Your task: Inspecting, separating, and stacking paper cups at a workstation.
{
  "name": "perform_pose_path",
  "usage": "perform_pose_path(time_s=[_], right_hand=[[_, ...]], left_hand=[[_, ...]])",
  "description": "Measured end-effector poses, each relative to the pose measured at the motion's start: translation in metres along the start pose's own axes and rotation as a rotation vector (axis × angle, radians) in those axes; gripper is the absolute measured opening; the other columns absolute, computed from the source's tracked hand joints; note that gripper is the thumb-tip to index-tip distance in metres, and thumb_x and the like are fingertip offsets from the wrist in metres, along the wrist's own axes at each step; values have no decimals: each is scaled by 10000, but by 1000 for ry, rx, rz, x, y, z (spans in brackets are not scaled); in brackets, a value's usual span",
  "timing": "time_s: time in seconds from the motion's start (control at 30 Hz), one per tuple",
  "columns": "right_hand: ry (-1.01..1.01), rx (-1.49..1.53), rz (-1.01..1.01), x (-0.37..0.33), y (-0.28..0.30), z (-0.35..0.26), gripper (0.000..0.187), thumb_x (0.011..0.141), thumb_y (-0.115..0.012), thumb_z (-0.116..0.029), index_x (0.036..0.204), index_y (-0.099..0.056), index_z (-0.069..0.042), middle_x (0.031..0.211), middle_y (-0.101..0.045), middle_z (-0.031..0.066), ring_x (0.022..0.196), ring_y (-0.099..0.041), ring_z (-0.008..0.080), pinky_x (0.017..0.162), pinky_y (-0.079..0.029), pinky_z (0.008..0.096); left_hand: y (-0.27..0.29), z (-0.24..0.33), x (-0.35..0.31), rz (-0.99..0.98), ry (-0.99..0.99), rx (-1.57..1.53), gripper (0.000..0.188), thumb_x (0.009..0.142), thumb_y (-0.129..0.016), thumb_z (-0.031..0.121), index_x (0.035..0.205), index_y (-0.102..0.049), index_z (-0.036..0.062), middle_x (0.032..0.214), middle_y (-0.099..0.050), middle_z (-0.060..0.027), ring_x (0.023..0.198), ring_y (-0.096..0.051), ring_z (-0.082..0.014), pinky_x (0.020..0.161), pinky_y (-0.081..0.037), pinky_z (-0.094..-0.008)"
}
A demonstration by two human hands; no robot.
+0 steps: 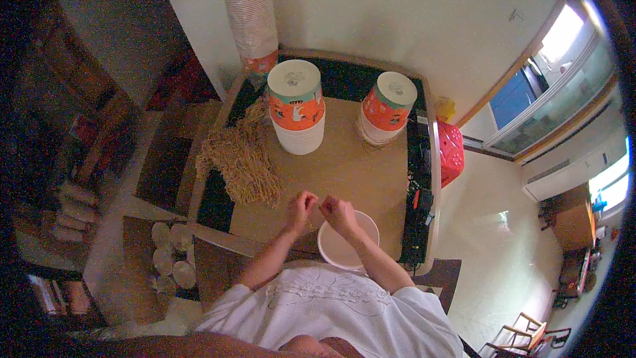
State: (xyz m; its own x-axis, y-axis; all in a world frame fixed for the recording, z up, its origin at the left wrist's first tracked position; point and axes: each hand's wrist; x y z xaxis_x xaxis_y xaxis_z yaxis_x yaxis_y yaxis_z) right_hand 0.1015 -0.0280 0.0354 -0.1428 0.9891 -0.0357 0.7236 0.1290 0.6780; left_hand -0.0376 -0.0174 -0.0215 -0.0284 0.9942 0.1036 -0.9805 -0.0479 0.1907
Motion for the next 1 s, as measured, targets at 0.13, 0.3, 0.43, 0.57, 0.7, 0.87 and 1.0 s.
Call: perform_pose_path(time_s=[0.13, 0.3, 0.43, 0.57, 0.7, 0.87, 1.0], right_hand=[[-4, -34, 6, 2, -2, 1, 186, 758, -563, -253, 723, -563, -70, 682, -590, 161, 650, -578, 350, 574, -464, 418], [-85, -166, -44, 13, 3, 0, 146, 765, -560, -214, 784, -598, -74, 626, -596, 84, 571, -581, 225, 551, -456, 329], [-202, 48, -232, 34, 16, 21, 151, 773, -571, -200, 782, -594, -51, 629, -606, 59, 570, -581, 169, 550, -457, 301], [-245, 508, -310, 43, 13, 41, 146, 767, -595, -152, 759, -581, -7, 631, -595, 44, 581, -557, 101, 537, -445, 249], [-172, 433, -217, 38, 17, 29, 118, 756, -604, -102, 748, -574, 12, 628, -590, 47, 570, -545, 90, 529, -440, 236], [-139, 384, -128, 33, 15, 36, 108, 754, -609, -104, 737, -579, -2, 627, -590, 43, 564, -543, 93, 517, -435, 233], [-169, 261, -80, 31, 20, 34, 106, 756, -611, -125, 760, -602, -19, 635, -591, 31, 562, -539, 87, 508, -429, 229]], left_hand=[[-5, 12, 0, 43, -415, 413, 46, 787, -475, 50, 825, -500, 46, 757, -527, -108, 723, -535, -289, 626, -444, -369], [-16, -8, 9, 56, -298, 333, 43, 790, -479, 71, 821, -497, 47, 762, -519, -108, 730, -528, -280, 641, -439, -369], [-21, -4, 21, 42, -101, 102, 95, 794, -536, 127, 806, -538, 33, 744, -569, -88, 684, -563, -210, 620, -454, -314], [-23, 3, 33, -39, 65, -179, 156, 801, -565, 173, 835, -590, 22, 697, -588, -41, 637, -546, -110, 595, -442, -257], [-11, 2, 36, -176, 188, -183, 164, 794, -582, 169, 854, -612, 19, 712, -606, -32, 648, -556, -103, 592, -444, -250], [-17, 9, 37, -203, 131, -116, 148, 776, -599, 154, 817, -628, 14, 752, -636, -56, 656, -573, -107, 597, -453, -249], [-23, 22, 37, -130, 21, 49, 116, 782, -582, 111, 792, -623, 3, 700, -635, -53, 634, -581, -90, 578, -459, -230]])
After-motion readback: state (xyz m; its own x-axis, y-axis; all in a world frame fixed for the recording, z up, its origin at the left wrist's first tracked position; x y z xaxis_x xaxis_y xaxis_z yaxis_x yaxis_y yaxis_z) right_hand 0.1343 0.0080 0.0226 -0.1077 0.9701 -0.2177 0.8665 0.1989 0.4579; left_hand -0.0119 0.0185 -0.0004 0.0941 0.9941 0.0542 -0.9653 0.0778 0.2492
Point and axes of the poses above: each hand's wrist, its own x-axis towards the middle knuckle, its own y-axis out of the back of the hand, z = x × y
